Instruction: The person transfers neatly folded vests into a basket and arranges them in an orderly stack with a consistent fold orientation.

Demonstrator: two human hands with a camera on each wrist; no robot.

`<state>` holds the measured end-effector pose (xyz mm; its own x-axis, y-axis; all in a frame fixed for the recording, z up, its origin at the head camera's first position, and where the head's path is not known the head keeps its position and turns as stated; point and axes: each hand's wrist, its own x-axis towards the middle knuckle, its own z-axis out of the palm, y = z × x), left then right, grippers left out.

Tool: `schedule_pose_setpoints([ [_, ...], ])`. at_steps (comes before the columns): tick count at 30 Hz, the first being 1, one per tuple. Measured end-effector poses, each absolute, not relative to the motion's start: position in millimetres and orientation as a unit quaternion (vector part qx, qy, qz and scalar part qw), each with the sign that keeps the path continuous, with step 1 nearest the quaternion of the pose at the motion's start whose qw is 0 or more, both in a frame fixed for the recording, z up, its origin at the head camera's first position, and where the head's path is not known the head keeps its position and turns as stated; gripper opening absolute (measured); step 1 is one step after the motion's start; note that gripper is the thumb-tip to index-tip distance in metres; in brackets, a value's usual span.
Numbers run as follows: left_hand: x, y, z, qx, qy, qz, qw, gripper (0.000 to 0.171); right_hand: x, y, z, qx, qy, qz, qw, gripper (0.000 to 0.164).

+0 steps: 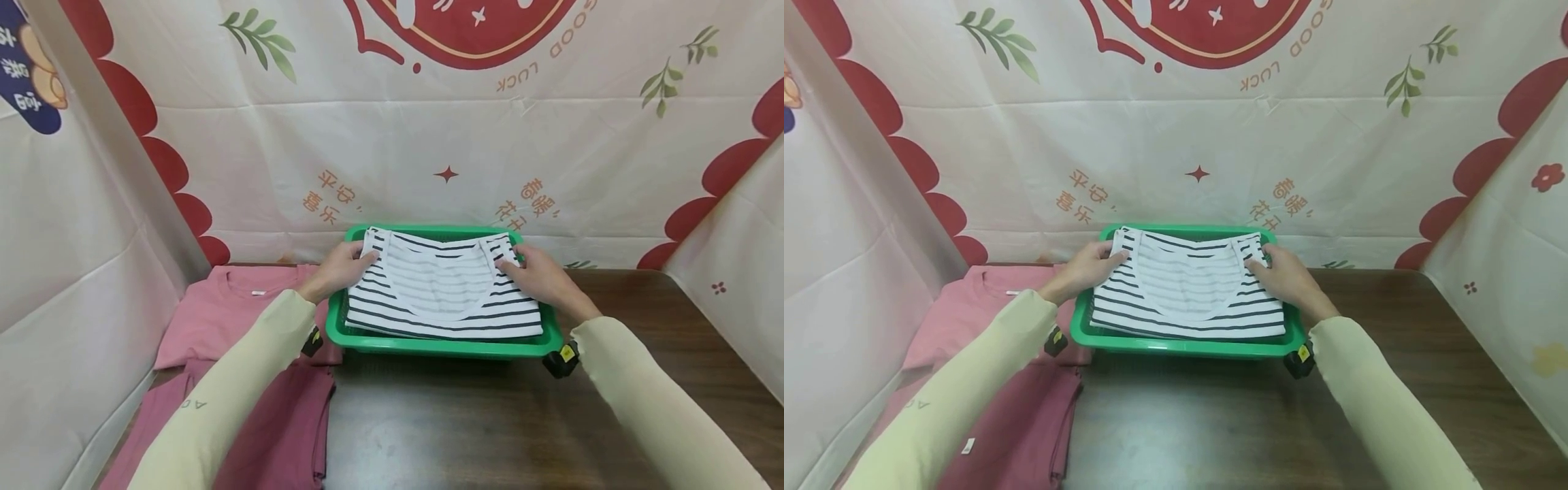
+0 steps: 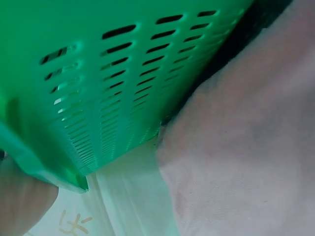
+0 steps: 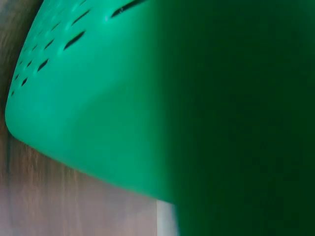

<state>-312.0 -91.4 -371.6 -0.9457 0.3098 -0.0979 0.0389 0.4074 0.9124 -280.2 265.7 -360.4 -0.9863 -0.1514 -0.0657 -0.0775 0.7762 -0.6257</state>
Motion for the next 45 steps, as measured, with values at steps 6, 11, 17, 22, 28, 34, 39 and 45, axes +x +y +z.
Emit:
schedule_pose_setpoints([
  [6,-312.4,-88.4,-371.8,0.111,0.837,0.522,0.119,0.036,-280.3,269.1,-360.3,-0.059,0.939,-0.333,0.065,0.053],
  [11,-312.4,-87.5,-373.1,0.113,0.846,0.508,0.114,0.035,-281.8,270.2,-362.6,-0.064,0.938,-0.333,0.073,0.049],
  [17,-310.6,-88.5,-372.0,0.114,0.844,0.512,0.115,0.033,-283.2,270.5,-362.1,-0.076,0.934,-0.339,0.085,0.046],
  [22,-310.5,-87.7,-370.8,0.119,0.847,0.505,0.115,0.031,-283.0,273.7,-360.3,-0.093,0.939,-0.322,0.079,0.045],
  [28,-310.5,-86.6,-370.4,0.12,0.853,0.495,0.116,0.029,-284.1,273.7,-360.2,-0.098,0.936,-0.326,0.088,0.044],
  [34,-309.8,-86.0,-370.2,0.117,0.854,0.493,0.12,0.03,-285.8,274.1,-359.5,-0.096,0.934,-0.328,0.102,0.045],
  [39,-311.1,-85.2,-370.4,0.123,0.858,0.485,0.12,0.031,-287.2,274.8,-359.0,-0.097,0.934,-0.329,0.105,0.044],
  [45,-311.7,-84.9,-370.8,0.126,0.867,0.468,0.116,0.031,-287.2,273.9,-360.0,-0.094,0.933,-0.331,0.104,0.042],
])
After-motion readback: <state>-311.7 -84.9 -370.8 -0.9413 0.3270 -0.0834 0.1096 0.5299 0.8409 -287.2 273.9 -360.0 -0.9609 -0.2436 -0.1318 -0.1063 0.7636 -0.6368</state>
